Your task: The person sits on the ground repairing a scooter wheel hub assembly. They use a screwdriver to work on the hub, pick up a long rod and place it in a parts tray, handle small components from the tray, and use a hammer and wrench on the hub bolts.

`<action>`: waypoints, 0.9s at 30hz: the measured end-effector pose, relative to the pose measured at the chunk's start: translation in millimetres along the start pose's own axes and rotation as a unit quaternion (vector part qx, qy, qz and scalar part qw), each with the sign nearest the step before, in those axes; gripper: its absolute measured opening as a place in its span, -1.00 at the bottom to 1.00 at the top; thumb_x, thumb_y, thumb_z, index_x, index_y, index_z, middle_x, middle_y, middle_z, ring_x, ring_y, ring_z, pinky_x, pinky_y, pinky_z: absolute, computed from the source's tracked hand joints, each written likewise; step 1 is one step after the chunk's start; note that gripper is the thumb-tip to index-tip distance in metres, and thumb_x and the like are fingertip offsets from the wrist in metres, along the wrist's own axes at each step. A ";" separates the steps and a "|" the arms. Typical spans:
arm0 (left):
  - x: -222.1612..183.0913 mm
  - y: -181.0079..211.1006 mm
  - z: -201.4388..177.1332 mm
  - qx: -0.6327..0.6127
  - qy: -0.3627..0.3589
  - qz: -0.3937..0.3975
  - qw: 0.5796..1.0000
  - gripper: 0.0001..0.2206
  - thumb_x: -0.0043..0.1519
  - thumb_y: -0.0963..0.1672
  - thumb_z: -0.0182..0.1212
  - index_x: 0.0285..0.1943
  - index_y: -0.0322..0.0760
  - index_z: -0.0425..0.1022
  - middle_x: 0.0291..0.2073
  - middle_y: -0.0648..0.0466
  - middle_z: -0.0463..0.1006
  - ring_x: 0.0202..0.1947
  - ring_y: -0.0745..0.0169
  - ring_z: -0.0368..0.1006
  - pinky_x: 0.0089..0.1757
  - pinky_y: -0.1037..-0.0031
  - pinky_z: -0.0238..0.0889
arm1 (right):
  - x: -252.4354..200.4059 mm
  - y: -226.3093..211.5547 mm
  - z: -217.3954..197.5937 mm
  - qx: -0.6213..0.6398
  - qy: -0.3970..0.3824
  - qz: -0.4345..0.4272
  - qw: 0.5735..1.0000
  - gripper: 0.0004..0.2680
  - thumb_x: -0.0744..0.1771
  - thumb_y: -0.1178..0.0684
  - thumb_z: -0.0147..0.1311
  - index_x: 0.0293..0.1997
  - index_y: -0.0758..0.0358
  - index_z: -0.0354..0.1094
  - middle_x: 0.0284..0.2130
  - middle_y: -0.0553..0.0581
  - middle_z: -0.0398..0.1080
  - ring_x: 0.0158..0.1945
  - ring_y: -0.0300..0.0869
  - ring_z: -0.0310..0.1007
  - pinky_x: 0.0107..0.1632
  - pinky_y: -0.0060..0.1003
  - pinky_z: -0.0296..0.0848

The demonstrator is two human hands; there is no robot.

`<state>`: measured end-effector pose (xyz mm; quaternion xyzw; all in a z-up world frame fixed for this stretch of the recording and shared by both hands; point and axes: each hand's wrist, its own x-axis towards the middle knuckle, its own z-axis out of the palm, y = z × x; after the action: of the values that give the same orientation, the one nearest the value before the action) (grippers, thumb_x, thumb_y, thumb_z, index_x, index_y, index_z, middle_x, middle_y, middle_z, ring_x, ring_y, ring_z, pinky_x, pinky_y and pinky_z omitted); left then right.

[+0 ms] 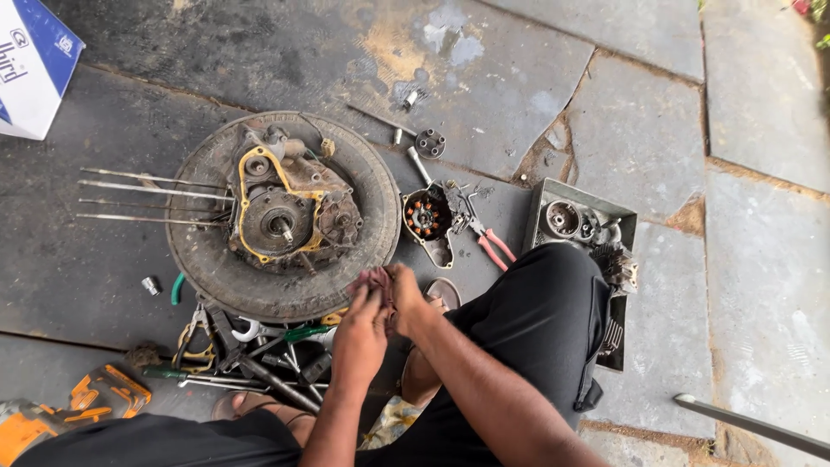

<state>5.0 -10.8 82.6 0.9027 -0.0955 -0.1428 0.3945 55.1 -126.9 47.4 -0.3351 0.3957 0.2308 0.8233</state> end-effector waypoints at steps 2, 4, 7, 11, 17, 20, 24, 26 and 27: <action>4.7 2.8 -2.7 -0.097 0.031 -0.015 0.995 -0.58 0.33 -0.17 0.09 0.41 -0.26 0.29 0.50 -0.12 0.09 0.43 -0.17 0.10 0.28 0.14 0.07 | -20.3 2.1 14.5 -0.010 -0.083 0.002 0.996 -0.64 0.41 -0.18 -0.44 -0.08 0.22 0.32 -0.18 0.25 0.51 -0.09 0.00 0.45 0.14 -0.02 0.43; 6.3 15.1 -18.2 -0.269 0.083 -0.145 0.948 -0.49 0.37 -0.11 -0.02 0.56 -0.10 0.09 0.53 -0.11 -0.06 0.43 -0.18 -0.01 0.15 0.12 0.12 | -58.8 0.4 44.5 -0.108 -0.031 0.078 0.991 -0.42 0.37 -0.46 -0.53 0.30 0.15 0.25 0.10 0.33 0.34 0.20 0.06 0.34 0.35 0.14 0.28; 8.4 -23.6 2.9 -0.251 0.168 -0.242 0.922 -0.59 0.36 -0.07 -0.05 0.43 0.03 0.31 0.42 -0.07 0.14 0.34 -0.09 0.19 0.06 0.20 0.35 | -63.0 19.8 33.8 -0.108 -0.162 0.112 0.974 -0.24 0.32 -0.65 -0.57 0.46 0.24 -0.02 0.43 0.31 0.12 0.48 0.01 0.12 0.50 0.07 0.01; 18.2 -78.5 24.9 -0.184 0.262 -0.246 0.915 -0.69 0.34 -0.08 0.00 0.22 -0.08 0.53 0.21 -0.10 0.48 0.15 -0.03 0.46 0.00 0.26 0.42 | -53.1 20.6 26.8 -0.081 -0.220 0.107 0.966 -0.23 0.31 -0.67 -0.51 0.47 0.26 -0.07 0.48 0.34 0.01 0.55 0.06 -0.02 0.50 0.15 -0.09; 5.2 -69.1 21.9 -0.160 0.246 -0.395 0.870 -0.74 0.36 0.02 0.02 0.01 -0.06 0.58 -0.11 -0.01 0.64 -0.14 -0.09 0.57 -0.17 0.13 0.40 | 18.3 19.0 12.8 -0.348 0.027 -0.137 0.927 -0.50 0.41 -0.24 -0.11 0.30 0.49 0.33 0.01 0.56 0.48 -0.04 0.32 0.53 0.00 0.29 0.48; -0.7 -54.4 14.3 -0.133 0.113 -0.431 0.885 -0.70 0.37 0.09 0.03 -0.04 -0.04 0.58 -0.18 0.03 0.67 -0.17 -0.04 0.63 -0.15 0.15 0.44 | 41.3 16.2 24.1 -0.591 0.004 -0.350 0.726 -0.73 0.40 0.01 0.04 0.18 0.29 0.48 -0.17 0.28 0.62 -0.16 0.04 0.63 -0.06 -0.04 0.57; 5.8 -69.1 31.8 -0.074 0.061 -0.339 0.936 -0.70 0.34 0.09 0.04 -0.01 -0.01 0.58 -0.13 0.06 0.66 -0.11 -0.04 0.60 -0.13 0.15 0.44 | 17.1 -0.5 90.5 -0.802 0.016 -0.391 0.451 -0.62 0.34 0.13 -0.03 0.36 0.04 0.25 -0.09 0.25 0.51 -0.15 0.07 0.56 -0.09 -0.03 0.55; 5.4 -69.7 31.0 -0.065 0.069 -0.312 0.945 -0.71 0.34 0.08 0.03 0.00 -0.01 0.58 -0.09 0.07 0.64 -0.08 -0.04 0.57 -0.12 0.14 0.42 | 15.7 -3.8 107.0 -0.859 0.019 -0.315 0.403 -0.55 0.35 0.16 -0.10 0.48 0.05 0.11 -0.13 0.27 0.47 -0.18 0.08 0.55 -0.13 -0.02 0.53; 4.3 -68.2 28.5 -0.079 0.053 -0.317 0.944 -0.71 0.34 0.07 0.03 0.00 -0.01 0.57 -0.08 0.09 0.64 -0.06 -0.01 0.57 -0.11 0.16 0.42 | 28.4 -2.9 101.5 -0.870 0.022 -0.347 0.349 -0.55 0.33 0.16 -0.07 0.45 0.07 0.13 -0.11 0.28 0.46 -0.16 0.08 0.55 -0.14 -0.02 0.53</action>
<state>3.6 14.2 12.9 0.8586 0.2280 -0.2190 0.4035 123.9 -51.1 72.4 -0.9757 -0.1613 0.1321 0.0672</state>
